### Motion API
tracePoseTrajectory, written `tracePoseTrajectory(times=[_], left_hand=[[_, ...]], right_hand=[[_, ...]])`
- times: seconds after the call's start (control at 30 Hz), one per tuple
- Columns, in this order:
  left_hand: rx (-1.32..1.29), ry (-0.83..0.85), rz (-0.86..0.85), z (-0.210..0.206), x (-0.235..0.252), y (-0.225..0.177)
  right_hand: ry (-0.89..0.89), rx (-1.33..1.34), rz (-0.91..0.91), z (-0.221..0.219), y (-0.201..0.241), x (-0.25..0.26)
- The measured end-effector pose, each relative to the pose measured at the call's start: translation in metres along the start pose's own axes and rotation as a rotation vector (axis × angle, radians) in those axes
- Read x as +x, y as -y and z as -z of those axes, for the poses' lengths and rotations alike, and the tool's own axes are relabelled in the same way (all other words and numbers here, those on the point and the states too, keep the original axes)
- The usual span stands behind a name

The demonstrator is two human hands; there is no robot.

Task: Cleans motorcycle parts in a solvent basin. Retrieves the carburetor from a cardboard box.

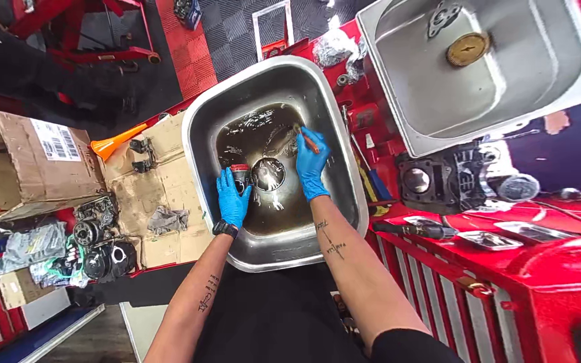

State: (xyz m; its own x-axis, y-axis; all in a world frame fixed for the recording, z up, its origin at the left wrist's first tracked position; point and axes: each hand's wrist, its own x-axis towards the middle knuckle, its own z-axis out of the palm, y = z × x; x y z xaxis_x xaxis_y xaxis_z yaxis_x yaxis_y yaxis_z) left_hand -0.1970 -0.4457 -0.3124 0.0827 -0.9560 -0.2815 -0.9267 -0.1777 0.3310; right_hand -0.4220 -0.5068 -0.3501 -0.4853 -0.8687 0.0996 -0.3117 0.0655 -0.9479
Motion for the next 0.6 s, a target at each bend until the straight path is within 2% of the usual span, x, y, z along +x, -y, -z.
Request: tracePoseTrajectory(times=[0.1,0.17,0.23,0.4,0.47,0.6], left_hand=[[-0.016,0.046,0.055,0.003,-0.002,0.0],[-0.09,0.08,0.129,0.011,0.003,-0.003],[-0.158,0.097,0.156,0.017,0.011,-0.004],[-0.332,0.133,0.15,0.025,0.021,0.008],[-0.364,0.155,0.121,0.029,0.026,0.009],[-0.45,0.172,0.147,0.026,0.023,0.009]], right_hand=[[0.103,0.022,-0.115,-0.011,0.009,0.008],[0.286,0.027,-0.257,-0.01,0.022,-0.013],[0.386,0.052,-0.336,-0.017,0.031,-0.036],[0.407,0.354,-0.532,-0.016,0.061,-0.087],[0.419,0.385,-0.574,-0.006,0.06,-0.08],[0.442,0.387,-0.484,-0.001,0.075,-0.08]])
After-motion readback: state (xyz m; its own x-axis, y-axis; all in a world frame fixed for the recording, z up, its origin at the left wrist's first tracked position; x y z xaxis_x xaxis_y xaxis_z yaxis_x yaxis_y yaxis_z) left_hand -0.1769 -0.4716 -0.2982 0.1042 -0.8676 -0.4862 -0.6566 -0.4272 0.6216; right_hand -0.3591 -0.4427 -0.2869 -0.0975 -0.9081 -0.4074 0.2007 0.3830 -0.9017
